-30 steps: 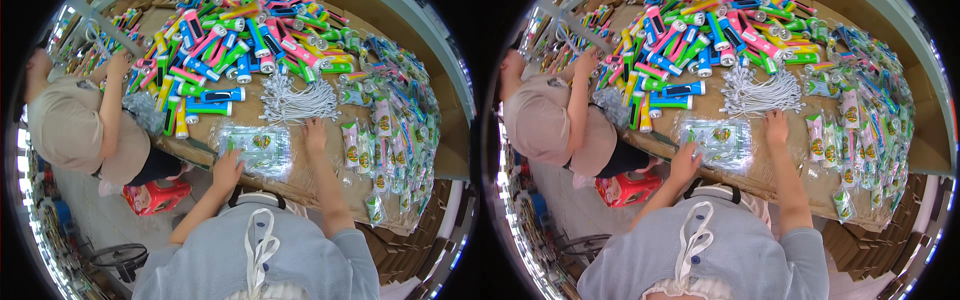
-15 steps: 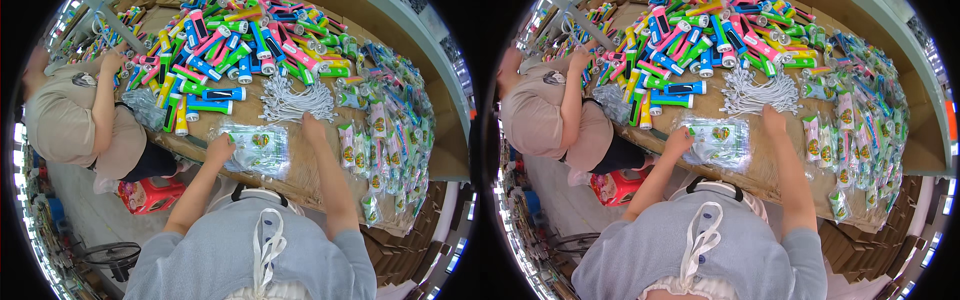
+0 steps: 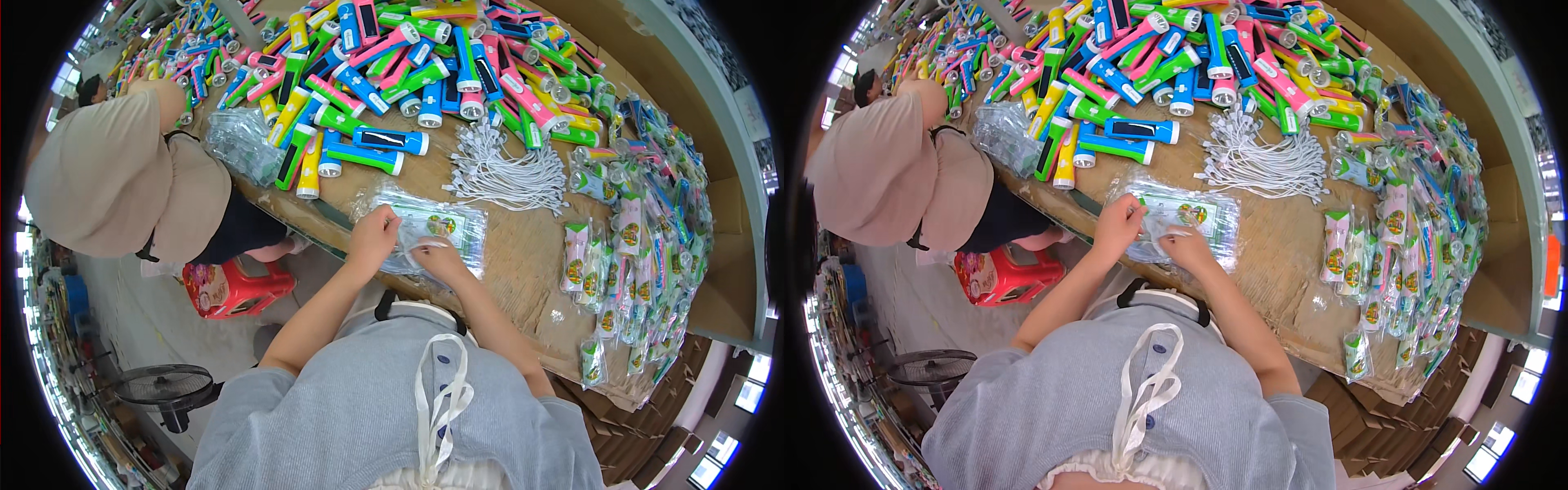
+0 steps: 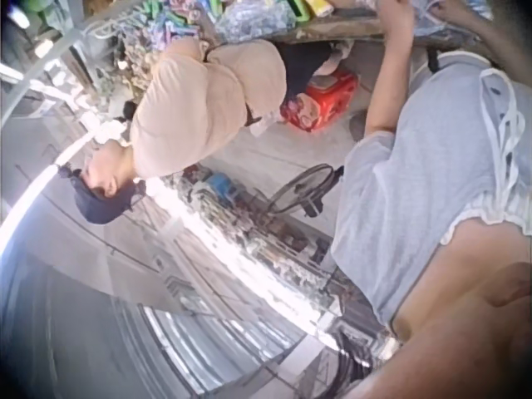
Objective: The person packages colorful flashlights into plastic bags by hand at an assembly line table.
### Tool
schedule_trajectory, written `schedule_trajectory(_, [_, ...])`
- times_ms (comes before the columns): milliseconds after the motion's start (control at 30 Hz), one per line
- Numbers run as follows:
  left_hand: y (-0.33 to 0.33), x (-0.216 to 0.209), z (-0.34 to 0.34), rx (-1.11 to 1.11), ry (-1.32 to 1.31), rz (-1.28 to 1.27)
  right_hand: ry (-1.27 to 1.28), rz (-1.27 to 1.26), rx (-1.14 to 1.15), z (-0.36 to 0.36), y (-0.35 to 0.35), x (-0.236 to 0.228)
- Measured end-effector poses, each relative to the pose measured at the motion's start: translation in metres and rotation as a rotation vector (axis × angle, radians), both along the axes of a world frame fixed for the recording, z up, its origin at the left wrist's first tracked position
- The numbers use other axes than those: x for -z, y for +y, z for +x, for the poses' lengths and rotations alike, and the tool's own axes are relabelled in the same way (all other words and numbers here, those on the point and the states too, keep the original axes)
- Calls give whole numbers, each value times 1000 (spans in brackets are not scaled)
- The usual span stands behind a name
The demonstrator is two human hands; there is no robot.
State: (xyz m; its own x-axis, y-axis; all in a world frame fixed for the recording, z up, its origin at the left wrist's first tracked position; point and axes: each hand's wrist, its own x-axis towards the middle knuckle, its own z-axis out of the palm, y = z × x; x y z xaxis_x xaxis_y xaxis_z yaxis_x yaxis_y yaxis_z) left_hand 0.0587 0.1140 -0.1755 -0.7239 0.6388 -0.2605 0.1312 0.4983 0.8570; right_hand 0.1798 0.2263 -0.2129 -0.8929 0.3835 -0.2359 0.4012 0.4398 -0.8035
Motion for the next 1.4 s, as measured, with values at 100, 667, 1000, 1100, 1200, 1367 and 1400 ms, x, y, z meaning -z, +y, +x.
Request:
schedule_trajectory(100, [-7, -1, 7, 13, 191, -2, -332, 402, -158, -12, 3, -5])
schedule_trajectory(667, [-25, 4, -17, 48, 23, 17, 321, 713, -158, -137, 97, 17])
schedule_trajectory(1000, [-19, 14, -28, 93, -15, 17, 595, 20, 434, -88, 74, -84])
schedule_trajectory(1100, [-16, 28, -33, 124, -57, 77, 647, -413, 681, -62, 50, -86])
schedule_trajectory(1200, [-14, 31, -30, 92, -96, 116, 552, -52, 449, -43, 11, -76])
schedule_trajectory(1367, [-10, 14, -30, 76, -100, 33, 154, 347, -154, -4, -9, -36])
schedule_trajectory(1400, [-10, 12, -28, 111, 62, 2, 152, 408, -183, 1, -11, -37])
